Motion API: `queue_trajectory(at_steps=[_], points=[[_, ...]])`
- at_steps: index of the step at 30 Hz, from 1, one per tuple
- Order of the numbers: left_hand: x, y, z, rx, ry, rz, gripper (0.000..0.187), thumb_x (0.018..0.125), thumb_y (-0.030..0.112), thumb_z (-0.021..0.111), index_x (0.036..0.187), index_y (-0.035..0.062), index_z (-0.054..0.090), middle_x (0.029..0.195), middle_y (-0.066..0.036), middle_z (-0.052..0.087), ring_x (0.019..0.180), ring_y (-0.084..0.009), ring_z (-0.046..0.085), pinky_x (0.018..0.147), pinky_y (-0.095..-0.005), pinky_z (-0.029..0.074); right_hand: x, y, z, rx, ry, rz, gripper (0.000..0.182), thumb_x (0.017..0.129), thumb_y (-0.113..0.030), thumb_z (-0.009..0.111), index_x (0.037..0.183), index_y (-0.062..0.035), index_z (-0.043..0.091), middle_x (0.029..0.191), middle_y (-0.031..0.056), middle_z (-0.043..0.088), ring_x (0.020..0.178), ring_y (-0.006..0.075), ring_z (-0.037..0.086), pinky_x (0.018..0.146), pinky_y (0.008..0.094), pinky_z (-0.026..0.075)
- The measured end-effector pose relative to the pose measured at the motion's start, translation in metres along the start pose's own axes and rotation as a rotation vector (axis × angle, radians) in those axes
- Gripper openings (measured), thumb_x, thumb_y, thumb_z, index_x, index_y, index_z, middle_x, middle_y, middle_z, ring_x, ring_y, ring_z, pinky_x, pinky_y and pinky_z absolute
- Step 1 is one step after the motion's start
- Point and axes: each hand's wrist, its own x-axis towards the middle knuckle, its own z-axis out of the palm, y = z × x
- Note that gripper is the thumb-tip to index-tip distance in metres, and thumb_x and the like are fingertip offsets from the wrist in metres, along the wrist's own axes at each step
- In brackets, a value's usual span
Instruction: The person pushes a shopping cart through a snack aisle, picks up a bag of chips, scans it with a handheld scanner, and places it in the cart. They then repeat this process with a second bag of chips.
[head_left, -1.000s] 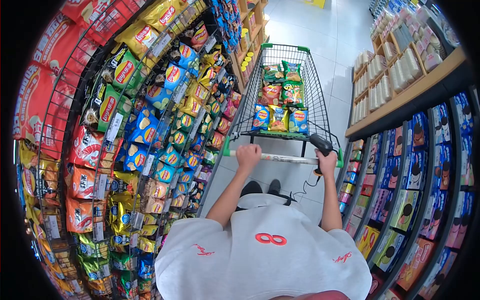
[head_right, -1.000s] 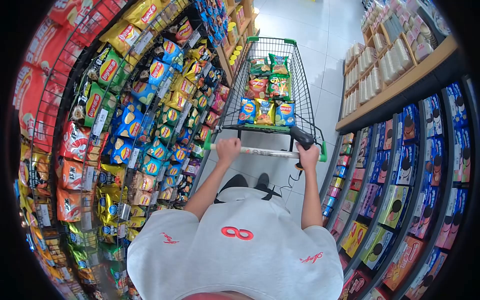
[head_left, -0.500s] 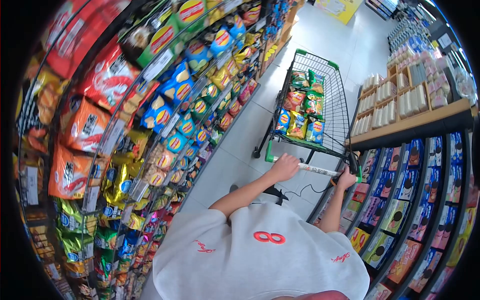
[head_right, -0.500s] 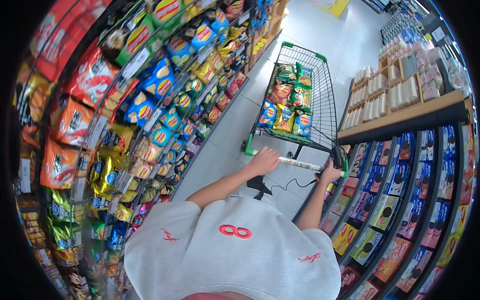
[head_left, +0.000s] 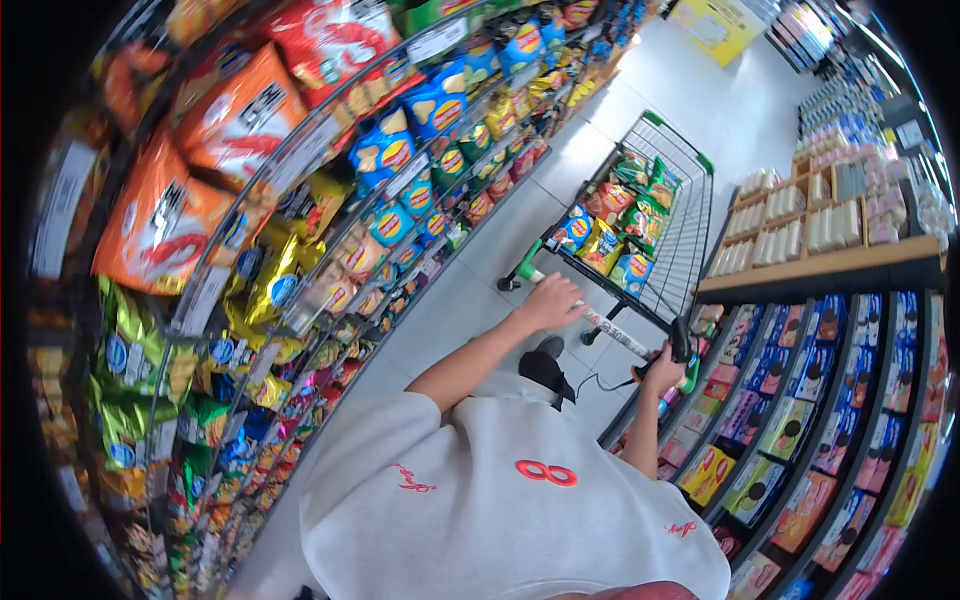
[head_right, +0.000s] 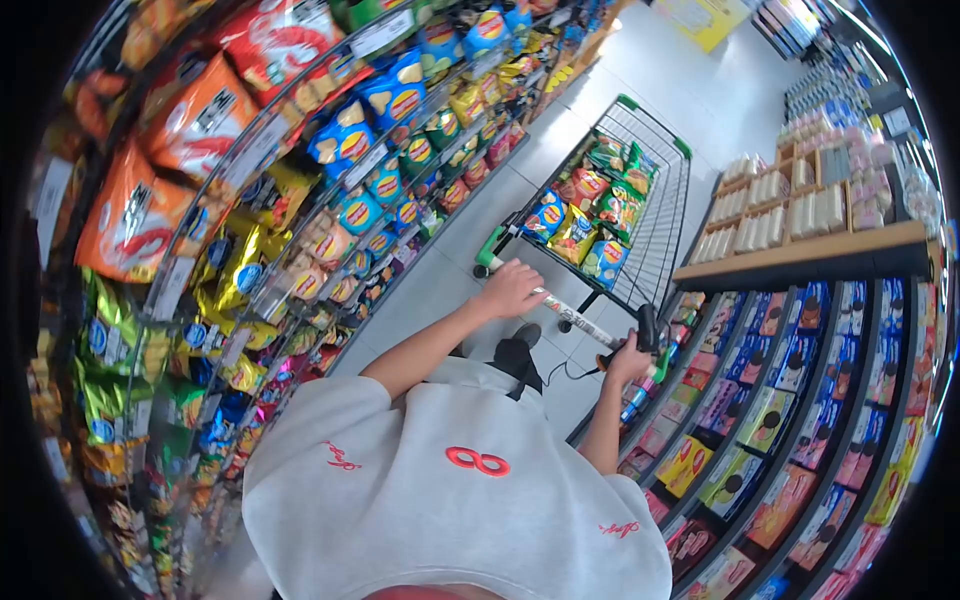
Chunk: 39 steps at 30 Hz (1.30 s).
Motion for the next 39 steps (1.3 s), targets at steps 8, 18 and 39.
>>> queue_trajectory(at_steps=[8,18,39], points=[[-0.058,-0.021,-0.048,0.193,0.207,-0.170,0.021,0.087,0.021,0.062,0.071,0.0078,0.058,0.069,-0.007,0.056,0.076,-0.0247,0.057,0.078,-0.0392,0.042,-0.090,0.000,0.001,0.006,-0.475,-0.102,0.031,0.083,-0.028,0.076,0.086,0.0017,0.071,0.073,0.0121,0.071,0.065,0.0223,0.068,0.063,0.0373,0.052],[-0.125,-0.021,-0.071,0.352,0.330,-0.546,0.007,0.079,0.008,0.060,0.073,0.0074,0.064,0.077,-0.009,0.062,0.086,-0.0276,0.058,0.098,-0.0412,0.042,-0.207,-0.007,-0.025,-0.028,-0.961,-0.541,0.038,0.076,-0.035,0.080,0.089,0.0005,0.075,0.073,0.0194,0.071,0.071,0.0353,0.071,0.067,0.0433,0.051],[-0.275,0.124,-0.073,0.430,0.276,-0.546,0.010,0.083,0.013,0.057,0.074,0.0100,0.062,0.075,-0.007,0.063,0.083,-0.0271,0.058,0.092,-0.0433,0.037,-0.261,0.053,-0.151,-0.075,-0.831,-0.457,0.034,0.072,-0.037,0.080,0.082,-0.0054,0.074,0.069,0.0200,0.068,0.068,0.0405,0.068,0.064,0.0455,0.054]])
